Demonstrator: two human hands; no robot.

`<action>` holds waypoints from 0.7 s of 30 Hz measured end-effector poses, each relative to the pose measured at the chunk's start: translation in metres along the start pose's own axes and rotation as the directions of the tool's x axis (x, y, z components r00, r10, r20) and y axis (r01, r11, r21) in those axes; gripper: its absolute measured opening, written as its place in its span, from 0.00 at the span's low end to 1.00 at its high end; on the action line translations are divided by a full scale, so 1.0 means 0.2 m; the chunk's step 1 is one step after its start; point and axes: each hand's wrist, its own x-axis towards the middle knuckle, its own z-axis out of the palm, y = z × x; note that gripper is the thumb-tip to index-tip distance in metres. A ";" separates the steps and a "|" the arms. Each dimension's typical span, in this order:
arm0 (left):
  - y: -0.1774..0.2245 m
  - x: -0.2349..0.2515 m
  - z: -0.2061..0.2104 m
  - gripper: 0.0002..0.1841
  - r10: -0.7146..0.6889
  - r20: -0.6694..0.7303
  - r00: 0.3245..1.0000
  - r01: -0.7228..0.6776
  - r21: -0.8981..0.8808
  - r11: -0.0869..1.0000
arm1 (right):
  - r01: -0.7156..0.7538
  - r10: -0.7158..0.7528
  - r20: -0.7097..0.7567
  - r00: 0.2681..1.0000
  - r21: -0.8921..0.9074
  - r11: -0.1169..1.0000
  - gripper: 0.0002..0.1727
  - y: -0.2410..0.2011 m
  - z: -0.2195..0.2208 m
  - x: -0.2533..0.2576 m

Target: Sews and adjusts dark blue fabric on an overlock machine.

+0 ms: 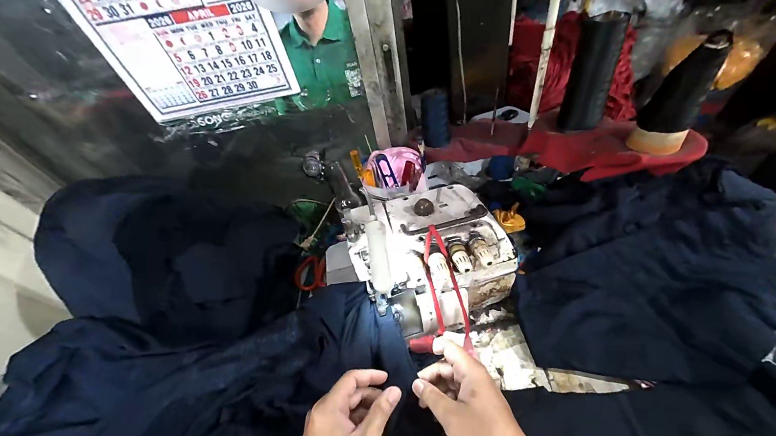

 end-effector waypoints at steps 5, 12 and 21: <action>-0.04 0.00 0.05 0.13 0.090 -0.095 0.991 -0.075 0.152 0.986 | 0.025 -0.027 -0.046 0.999 -0.059 0.998 0.23 0.03 0.01 0.00; -0.03 0.03 0.05 0.10 0.082 -0.128 0.988 -0.047 0.258 0.965 | 0.023 -0.027 -0.077 0.997 -0.048 0.999 0.22 0.05 0.02 0.00; 0.08 -0.01 0.03 0.14 -0.018 -0.063 0.998 0.014 -0.065 0.998 | -0.011 0.011 -0.052 0.999 0.005 1.000 0.20 0.04 0.00 0.00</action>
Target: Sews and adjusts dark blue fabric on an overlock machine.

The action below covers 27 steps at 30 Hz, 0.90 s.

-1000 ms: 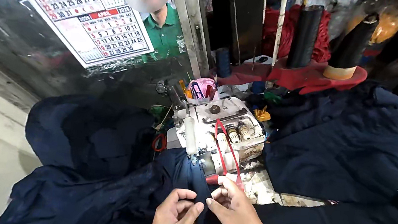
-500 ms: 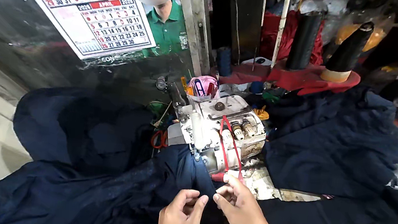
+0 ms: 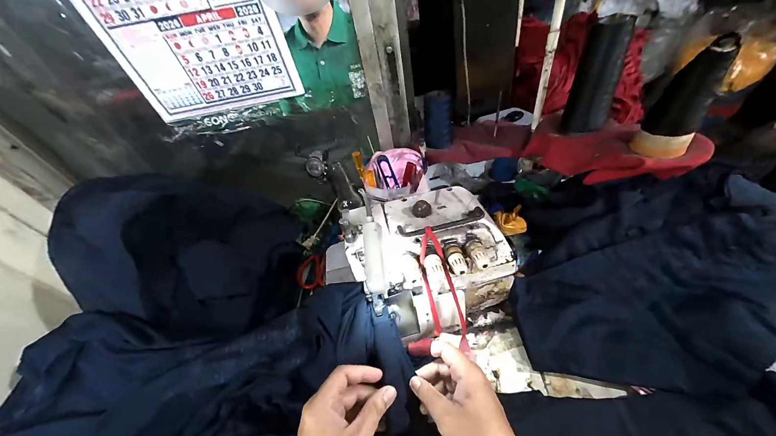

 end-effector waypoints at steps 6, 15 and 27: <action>0.03 -0.02 -0.03 0.14 -0.167 0.163 0.972 0.208 -0.281 0.937 | -0.053 0.050 0.071 0.996 0.048 0.997 0.21 -0.03 -0.02 -0.01; 0.10 -0.03 -0.07 0.14 -0.029 0.096 0.995 0.041 -0.126 0.991 | -0.029 0.011 0.148 0.989 0.122 0.992 0.21 -0.07 -0.04 -0.03; 0.00 -0.08 0.09 0.12 0.027 0.018 0.999 -0.025 -0.096 0.995 | -0.026 -0.003 0.157 0.988 0.185 0.982 0.22 -0.08 -0.05 -0.06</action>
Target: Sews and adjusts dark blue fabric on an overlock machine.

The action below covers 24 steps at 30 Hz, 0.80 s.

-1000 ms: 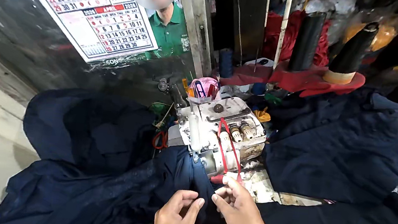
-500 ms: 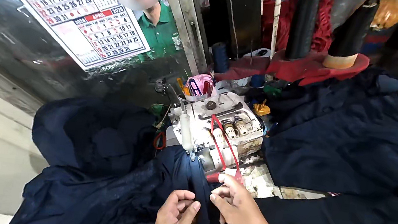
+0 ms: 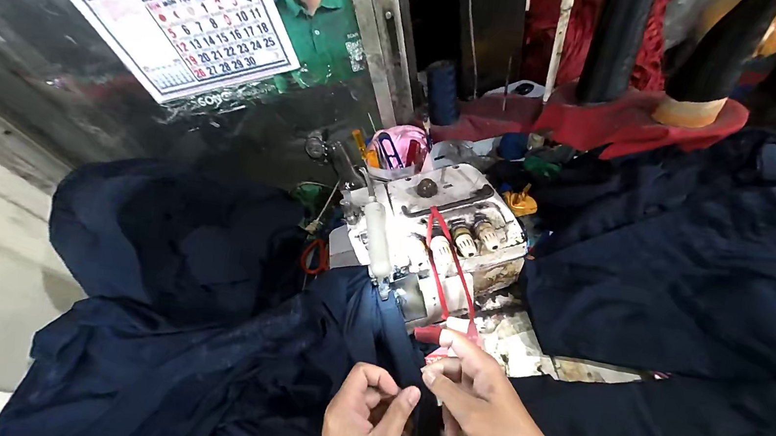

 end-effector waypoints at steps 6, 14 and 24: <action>-0.08 0.00 -0.01 0.09 0.159 0.156 0.975 -0.180 0.131 0.975 | -0.016 0.001 -0.084 0.996 -0.178 0.984 0.14 0.05 0.03 0.10; -0.17 0.44 -0.22 0.10 0.549 0.021 0.836 -0.426 0.656 0.623 | -0.065 0.044 -0.065 0.997 -0.371 0.926 0.16 0.03 -0.01 0.11; -0.08 0.38 -0.14 0.15 0.512 0.176 0.841 -0.455 0.741 0.493 | 0.048 -0.088 -0.085 0.992 -0.394 0.918 0.15 0.10 0.06 0.07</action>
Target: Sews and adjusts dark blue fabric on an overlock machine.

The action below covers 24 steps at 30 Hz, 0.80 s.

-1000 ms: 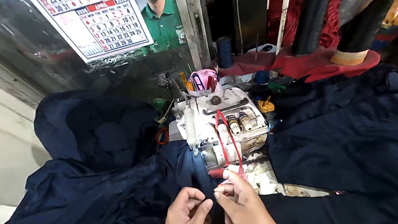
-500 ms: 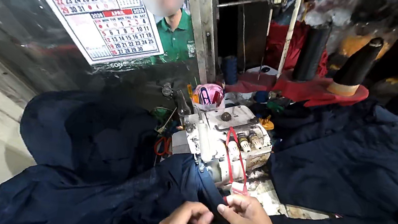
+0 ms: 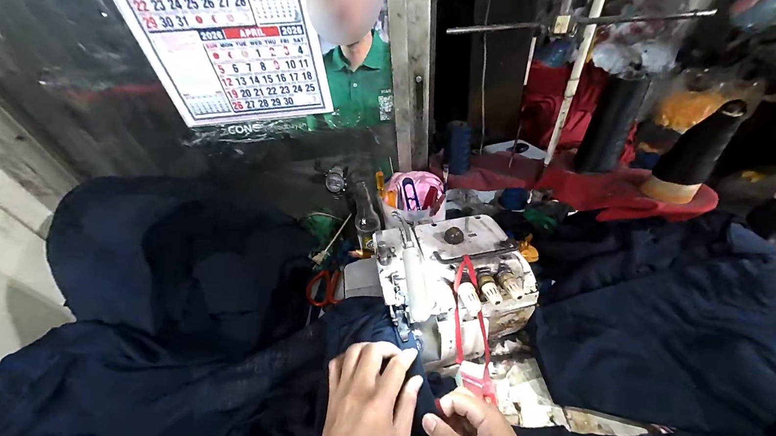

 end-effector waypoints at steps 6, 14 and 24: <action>-0.01 0.06 0.00 0.15 0.009 0.070 0.998 -0.018 0.125 0.992 | 0.026 -0.019 -0.056 0.998 0.118 0.993 0.15 0.05 0.07 0.04; -0.15 0.04 -0.27 0.09 -0.061 0.051 0.997 0.071 -0.238 0.969 | -0.065 0.098 -0.287 0.953 0.120 0.991 0.32 -0.05 0.18 0.31; -0.30 -0.25 -0.56 0.08 -0.184 -0.126 0.975 0.118 -0.408 0.905 | 0.092 -0.245 -0.355 0.902 -0.396 0.914 0.17 -0.21 0.09 0.20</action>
